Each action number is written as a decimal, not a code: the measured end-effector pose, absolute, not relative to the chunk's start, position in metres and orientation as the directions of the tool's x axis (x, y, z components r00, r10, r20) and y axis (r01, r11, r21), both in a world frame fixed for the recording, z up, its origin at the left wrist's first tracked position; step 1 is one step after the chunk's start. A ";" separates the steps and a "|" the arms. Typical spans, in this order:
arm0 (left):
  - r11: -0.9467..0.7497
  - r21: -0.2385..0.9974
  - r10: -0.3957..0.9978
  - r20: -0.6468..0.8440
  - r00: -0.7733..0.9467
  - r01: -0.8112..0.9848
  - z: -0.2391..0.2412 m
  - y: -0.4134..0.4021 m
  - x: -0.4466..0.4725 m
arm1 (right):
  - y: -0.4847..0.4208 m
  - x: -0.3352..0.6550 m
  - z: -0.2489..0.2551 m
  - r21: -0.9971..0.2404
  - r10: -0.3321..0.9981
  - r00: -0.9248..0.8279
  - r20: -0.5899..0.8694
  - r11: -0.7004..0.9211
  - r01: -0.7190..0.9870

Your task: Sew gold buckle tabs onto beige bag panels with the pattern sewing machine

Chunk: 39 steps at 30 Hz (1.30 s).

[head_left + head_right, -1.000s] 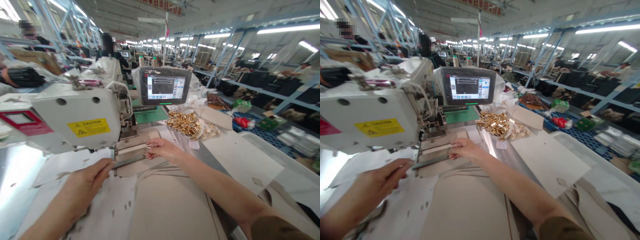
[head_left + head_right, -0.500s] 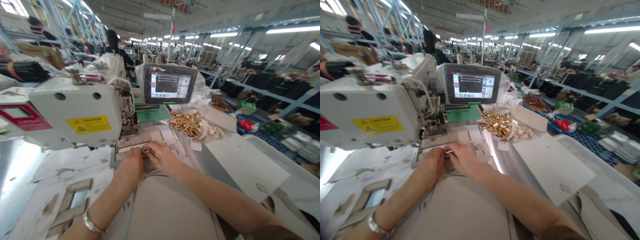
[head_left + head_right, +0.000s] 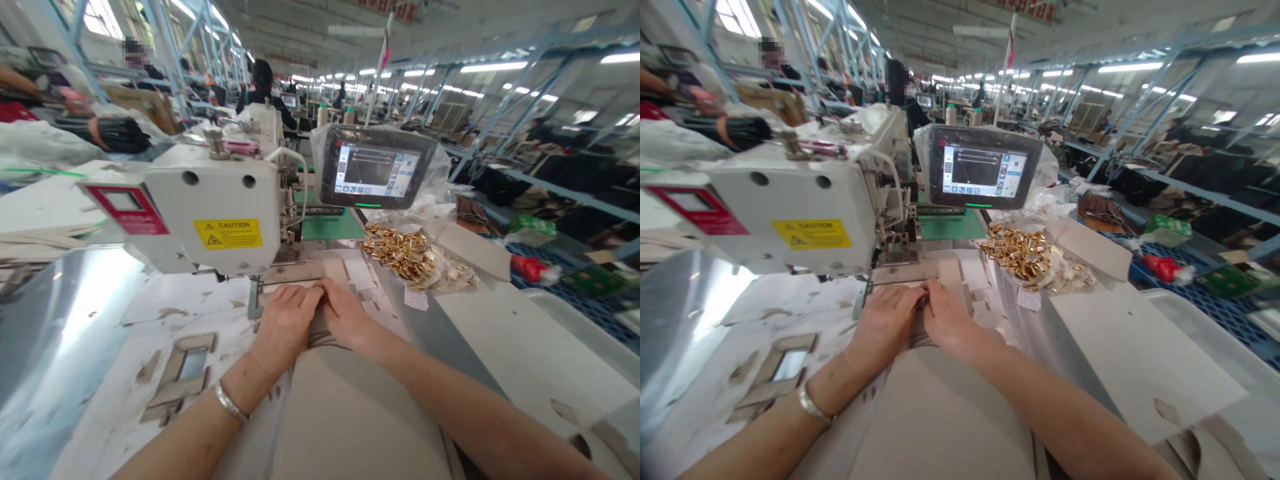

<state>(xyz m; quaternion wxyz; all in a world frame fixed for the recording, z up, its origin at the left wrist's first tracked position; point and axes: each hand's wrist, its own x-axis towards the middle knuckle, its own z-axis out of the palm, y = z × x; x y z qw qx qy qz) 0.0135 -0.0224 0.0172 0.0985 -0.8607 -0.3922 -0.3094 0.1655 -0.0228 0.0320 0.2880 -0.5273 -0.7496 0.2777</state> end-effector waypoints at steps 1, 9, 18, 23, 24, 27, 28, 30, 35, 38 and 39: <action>-0.657 0.029 0.617 0.595 0.515 0.754 0.019 -0.022 0.013 | -0.018 0.167 0.033 -0.735 0.955 -0.277 0.105 0.262 0.626; -0.553 0.000 0.761 0.408 0.505 0.833 -0.001 -0.016 0.007 | 0.017 0.187 0.062 -0.756 0.908 -0.140 -0.396 -0.236 0.610; -0.529 0.009 0.826 0.236 0.512 0.849 0.004 0.000 -0.005 | 0.030 0.177 0.042 -0.761 0.905 0.029 -0.425 -0.375 0.529; -0.477 0.003 0.850 0.256 0.460 0.879 0.001 -0.009 -0.006 | 0.032 0.166 0.041 -0.774 0.909 0.052 -0.413 -0.380 0.506; -0.457 0.003 0.859 0.262 0.441 0.889 0.000 -0.012 -0.006 | 0.033 0.166 0.041 -0.771 0.909 0.055 -0.413 -0.381 0.511; -0.414 0.000 0.878 0.265 0.399 0.910 -0.001 -0.022 -0.004 | 0.035 0.169 0.040 -0.765 0.913 0.048 -0.405 -0.367 0.529; -0.404 0.002 0.884 0.258 0.390 0.915 -0.001 -0.024 -0.003 | 0.036 0.169 0.039 -0.763 0.914 0.042 -0.404 -0.362 0.536; -0.380 0.009 0.899 0.242 0.366 0.925 -0.001 -0.026 -0.001 | 0.038 0.169 0.038 -0.753 0.918 0.035 -0.394 -0.345 0.560; -0.320 0.031 0.920 0.250 0.302 0.947 -0.001 -0.023 0.006 | 0.043 0.169 0.032 -0.723 0.951 0.013 -0.309 -0.243 0.647; -0.340 0.045 0.911 0.265 0.317 0.939 -0.003 -0.021 0.005 | 0.046 0.175 0.029 -0.720 0.964 -0.038 -0.265 -0.172 0.672; -0.350 0.046 0.906 0.271 0.325 0.936 -0.003 -0.021 0.005 | 0.047 0.178 0.029 -0.719 0.969 -0.051 -0.241 -0.144 0.680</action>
